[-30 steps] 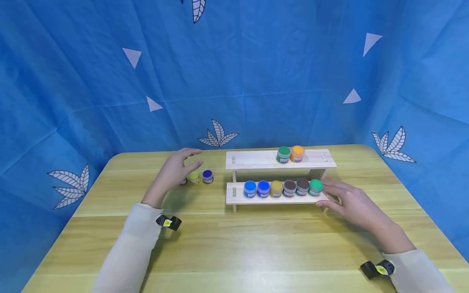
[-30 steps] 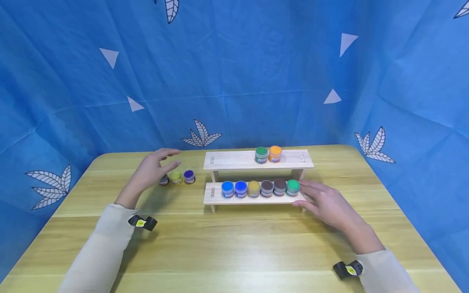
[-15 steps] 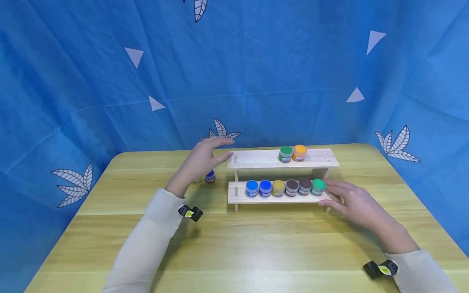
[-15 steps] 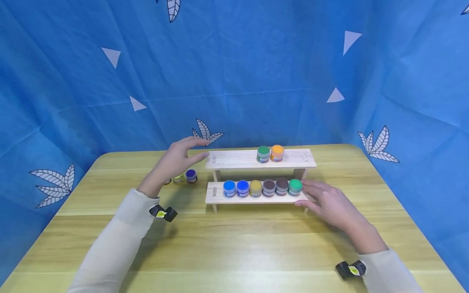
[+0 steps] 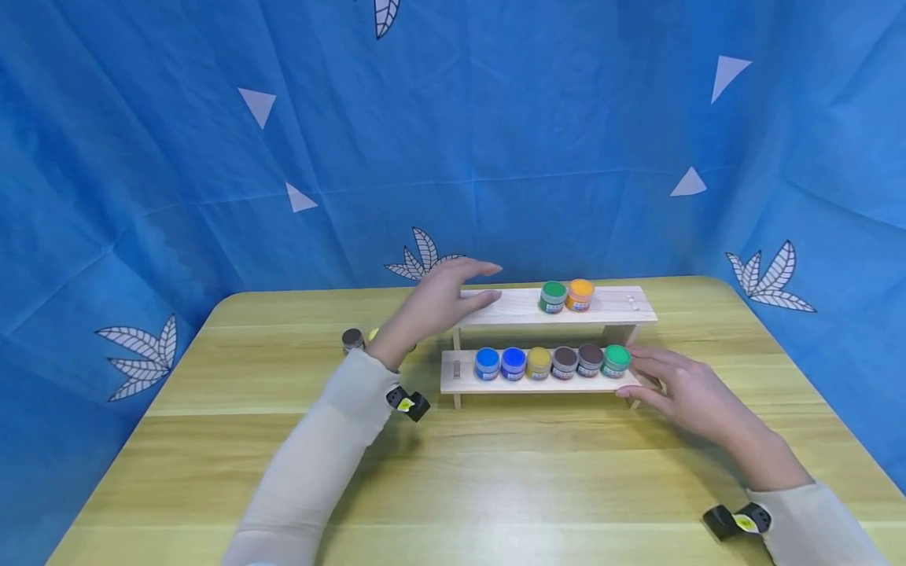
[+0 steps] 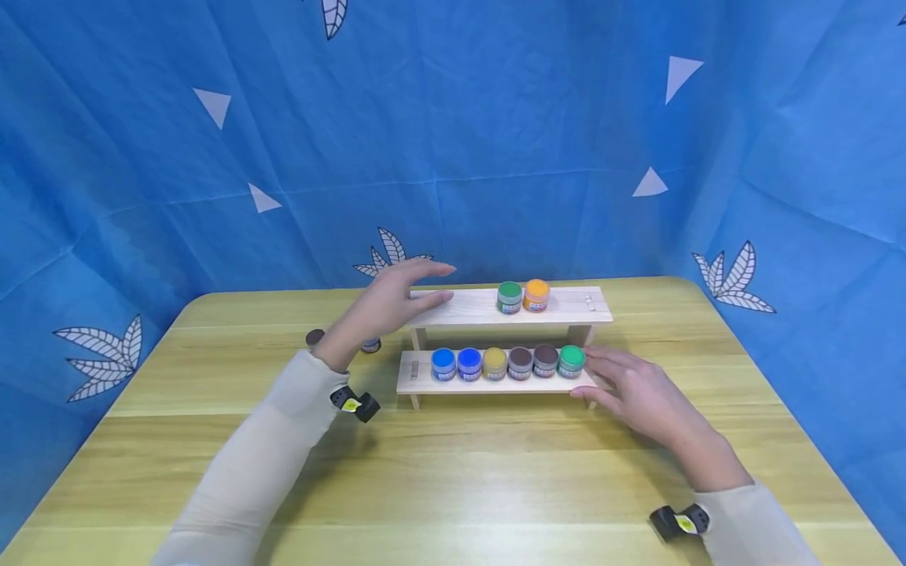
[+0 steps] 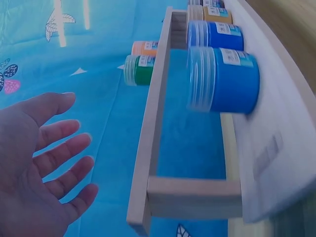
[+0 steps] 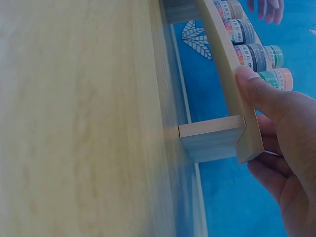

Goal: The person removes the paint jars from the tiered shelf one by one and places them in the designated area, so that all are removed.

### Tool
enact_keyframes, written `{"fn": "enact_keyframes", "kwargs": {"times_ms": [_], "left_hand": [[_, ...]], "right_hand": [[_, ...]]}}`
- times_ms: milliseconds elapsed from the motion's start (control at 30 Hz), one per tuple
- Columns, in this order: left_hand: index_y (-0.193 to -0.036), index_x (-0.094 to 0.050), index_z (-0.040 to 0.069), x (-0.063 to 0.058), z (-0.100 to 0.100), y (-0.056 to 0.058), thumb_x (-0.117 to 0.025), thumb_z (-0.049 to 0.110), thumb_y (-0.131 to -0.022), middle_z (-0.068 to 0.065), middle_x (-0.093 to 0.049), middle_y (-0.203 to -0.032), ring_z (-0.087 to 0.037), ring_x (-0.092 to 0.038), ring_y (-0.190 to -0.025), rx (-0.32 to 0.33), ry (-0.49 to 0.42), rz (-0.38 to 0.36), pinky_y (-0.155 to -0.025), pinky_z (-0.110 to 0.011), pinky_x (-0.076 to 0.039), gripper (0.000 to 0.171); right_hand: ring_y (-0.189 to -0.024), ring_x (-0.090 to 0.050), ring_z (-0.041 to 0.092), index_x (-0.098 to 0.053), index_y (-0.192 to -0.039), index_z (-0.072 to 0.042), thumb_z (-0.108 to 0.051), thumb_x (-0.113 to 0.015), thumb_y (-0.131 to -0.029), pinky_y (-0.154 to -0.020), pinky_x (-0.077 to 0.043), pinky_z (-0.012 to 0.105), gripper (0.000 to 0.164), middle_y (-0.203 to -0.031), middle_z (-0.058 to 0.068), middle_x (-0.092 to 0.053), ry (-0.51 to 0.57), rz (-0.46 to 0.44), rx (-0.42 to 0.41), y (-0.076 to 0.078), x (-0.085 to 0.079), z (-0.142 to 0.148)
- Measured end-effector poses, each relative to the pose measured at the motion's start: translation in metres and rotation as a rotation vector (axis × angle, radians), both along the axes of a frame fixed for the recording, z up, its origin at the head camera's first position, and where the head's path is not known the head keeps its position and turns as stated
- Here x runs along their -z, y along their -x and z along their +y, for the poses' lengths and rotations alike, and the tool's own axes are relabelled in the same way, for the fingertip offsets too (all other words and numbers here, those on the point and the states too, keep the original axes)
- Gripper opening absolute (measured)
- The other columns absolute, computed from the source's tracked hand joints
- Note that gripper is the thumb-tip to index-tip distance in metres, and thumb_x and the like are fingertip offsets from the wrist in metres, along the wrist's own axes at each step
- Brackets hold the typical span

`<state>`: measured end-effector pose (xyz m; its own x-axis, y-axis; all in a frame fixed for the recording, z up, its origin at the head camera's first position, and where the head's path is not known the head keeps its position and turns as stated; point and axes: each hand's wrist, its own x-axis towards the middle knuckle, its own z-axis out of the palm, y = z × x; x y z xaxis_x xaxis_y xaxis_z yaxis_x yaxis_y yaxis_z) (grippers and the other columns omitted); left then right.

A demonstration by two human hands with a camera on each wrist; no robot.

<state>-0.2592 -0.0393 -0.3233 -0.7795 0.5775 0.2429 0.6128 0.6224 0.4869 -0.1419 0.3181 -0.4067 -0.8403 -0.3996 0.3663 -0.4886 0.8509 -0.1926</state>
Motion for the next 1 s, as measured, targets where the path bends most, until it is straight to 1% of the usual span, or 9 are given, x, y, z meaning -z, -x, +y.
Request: {"fn": "enact_keyframes", "kwargs": {"times_ms": [200,333,433,533,733,900,1000], "left_hand": [[-0.14,-0.055,0.022,-0.001,0.015,0.002,-0.059,0.045,-0.097,0.004,-0.054,-0.141,-0.018,-0.044,-0.133,-0.014,0.028,-0.013,-0.113,-0.041,-0.031,0.049],[-0.141,-0.055,0.021,0.0,0.025,0.005,-0.058,0.045,-0.097,0.002,-0.055,-0.139,-0.019,-0.044,-0.132,0.003,0.031,-0.017,-0.113,-0.043,-0.031,0.05],[-0.141,-0.054,0.021,0.0,0.033,0.006,-0.057,0.045,-0.098,0.002,-0.055,-0.138,-0.02,-0.044,-0.133,0.022,0.035,-0.023,-0.112,-0.043,-0.032,0.05],[-0.142,-0.053,0.022,-0.001,0.041,0.005,-0.057,0.046,-0.098,0.002,-0.055,-0.138,-0.02,-0.043,-0.133,0.033,0.041,-0.035,-0.111,-0.041,-0.033,0.05],[-0.141,-0.055,0.021,-0.001,0.051,0.005,-0.056,0.046,-0.097,0.002,-0.057,-0.136,-0.02,-0.044,-0.132,0.054,0.028,-0.026,-0.11,-0.042,-0.035,0.05],[-0.14,-0.055,0.022,0.0,0.06,0.007,-0.057,0.048,-0.097,0.003,-0.057,-0.135,-0.019,-0.044,-0.132,0.054,0.022,-0.054,-0.111,-0.041,-0.033,0.05],[-0.139,-0.056,0.022,0.003,0.067,0.007,-0.057,0.049,-0.097,0.003,-0.058,-0.134,-0.019,-0.046,-0.13,0.048,0.031,-0.064,-0.109,-0.039,-0.035,0.05]], "right_hand": [[-0.109,-0.062,0.039,-0.069,-0.12,0.0,-0.035,-0.08,-0.081,-0.088,-0.05,0.056,0.053,-0.121,0.017,-0.065,0.012,0.02,-0.017,0.0,0.003,0.001],[-0.108,-0.063,0.039,-0.069,-0.118,0.0,-0.034,-0.08,-0.08,-0.087,-0.051,0.056,0.053,-0.12,0.018,-0.066,0.019,0.029,-0.016,0.001,0.004,0.001],[-0.107,-0.063,0.04,-0.068,-0.12,0.0,-0.035,-0.081,-0.08,-0.087,-0.051,0.057,0.055,-0.12,0.018,-0.066,0.016,0.028,-0.007,0.001,0.004,0.001],[-0.108,-0.062,0.04,-0.068,-0.121,0.0,-0.036,-0.08,-0.08,-0.087,-0.051,0.057,0.056,-0.121,0.018,-0.065,0.006,0.021,0.0,0.001,0.004,0.0],[-0.108,-0.062,0.04,-0.068,-0.12,0.001,-0.036,-0.08,-0.081,-0.087,-0.05,0.057,0.056,-0.121,0.018,-0.065,0.002,0.018,0.002,0.001,0.003,0.0],[-0.108,-0.062,0.04,-0.068,-0.12,0.001,-0.035,-0.081,-0.08,-0.087,-0.05,0.057,0.055,-0.121,0.018,-0.065,0.008,0.026,-0.003,0.0,0.002,0.0],[-0.108,-0.062,0.04,-0.068,-0.121,0.0,-0.035,-0.08,-0.08,-0.087,-0.05,0.057,0.055,-0.121,0.018,-0.065,0.007,0.02,-0.002,0.0,0.002,0.0]]}}
